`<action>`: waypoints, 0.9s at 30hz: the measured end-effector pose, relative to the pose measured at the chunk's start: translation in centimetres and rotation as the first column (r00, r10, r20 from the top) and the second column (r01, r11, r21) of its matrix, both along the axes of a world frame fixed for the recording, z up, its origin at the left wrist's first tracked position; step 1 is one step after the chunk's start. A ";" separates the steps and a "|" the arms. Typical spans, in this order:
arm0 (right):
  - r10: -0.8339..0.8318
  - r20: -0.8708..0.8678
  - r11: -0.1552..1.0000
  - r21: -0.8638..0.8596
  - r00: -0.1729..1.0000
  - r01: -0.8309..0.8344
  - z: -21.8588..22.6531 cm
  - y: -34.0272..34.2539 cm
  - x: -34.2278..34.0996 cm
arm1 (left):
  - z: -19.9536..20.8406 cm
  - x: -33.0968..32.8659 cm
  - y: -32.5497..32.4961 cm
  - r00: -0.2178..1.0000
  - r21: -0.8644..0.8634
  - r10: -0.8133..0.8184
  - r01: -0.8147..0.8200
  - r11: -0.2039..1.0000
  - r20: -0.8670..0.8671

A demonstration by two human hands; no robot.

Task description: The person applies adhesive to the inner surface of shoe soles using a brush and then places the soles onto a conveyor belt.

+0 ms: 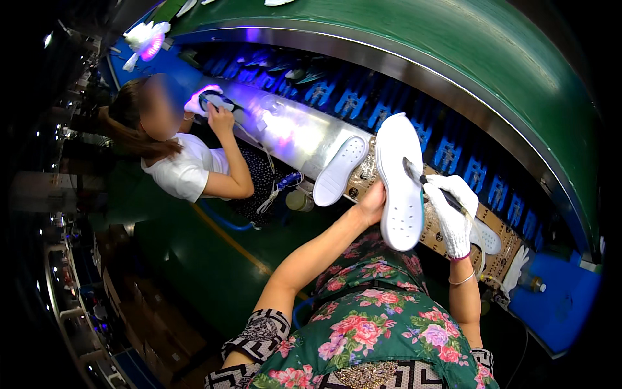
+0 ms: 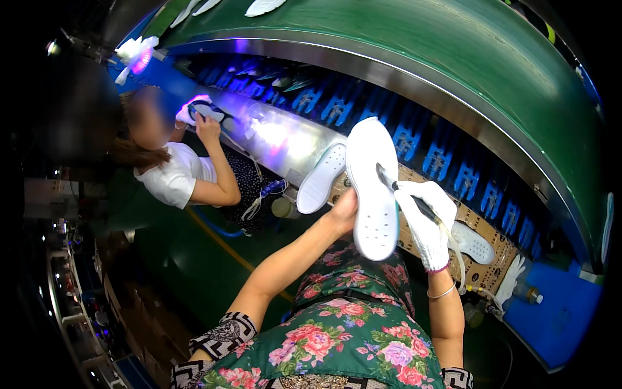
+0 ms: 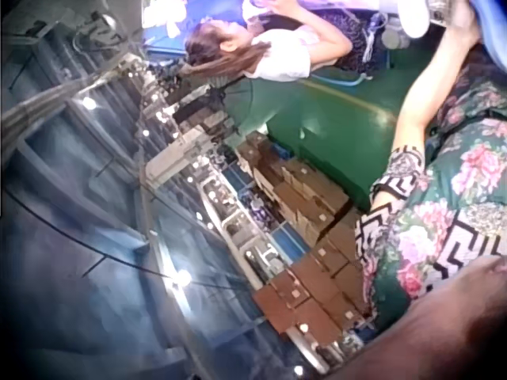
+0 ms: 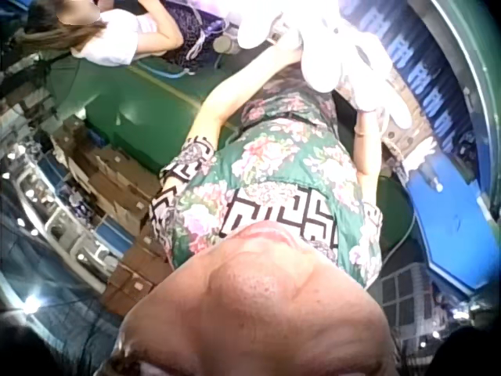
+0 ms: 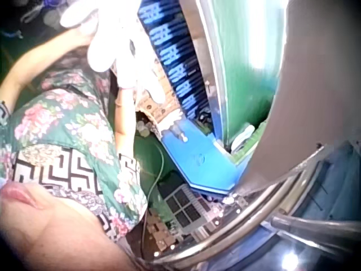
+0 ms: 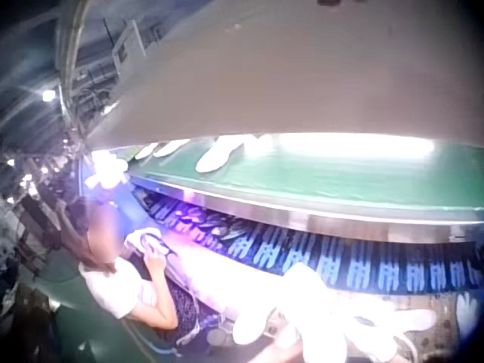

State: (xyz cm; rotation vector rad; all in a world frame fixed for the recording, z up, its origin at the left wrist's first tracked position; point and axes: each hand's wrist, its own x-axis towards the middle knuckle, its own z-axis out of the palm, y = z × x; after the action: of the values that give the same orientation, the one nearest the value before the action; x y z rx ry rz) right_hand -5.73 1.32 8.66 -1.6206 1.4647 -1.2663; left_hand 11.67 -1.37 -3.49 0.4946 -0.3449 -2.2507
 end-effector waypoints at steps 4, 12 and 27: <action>0.093 -0.092 0.996 0.002 0.991 -0.093 0.2 0.6 0.6 | 0.4 0.3 1.2 0.995 -0.020 0.057 -0.059 0.998 -0.085; 0.183 -0.070 0.983 0.008 0.981 -0.183 0.6 4.2 1.9 | 3.1 2.8 3.1 0.869 0.022 0.083 -0.083 0.996 -0.487; 0.086 -0.145 0.975 -0.191 0.986 -0.113 2.4 5.6 2.9 | 4.9 0.5 6.6 0.905 0.025 0.189 -0.194 0.981 -0.382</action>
State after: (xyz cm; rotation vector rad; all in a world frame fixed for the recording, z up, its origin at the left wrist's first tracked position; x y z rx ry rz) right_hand -2.88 6.92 11.06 -1.9210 1.3512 -1.3012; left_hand 12.14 5.22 1.39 0.0677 -0.1026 -2.0905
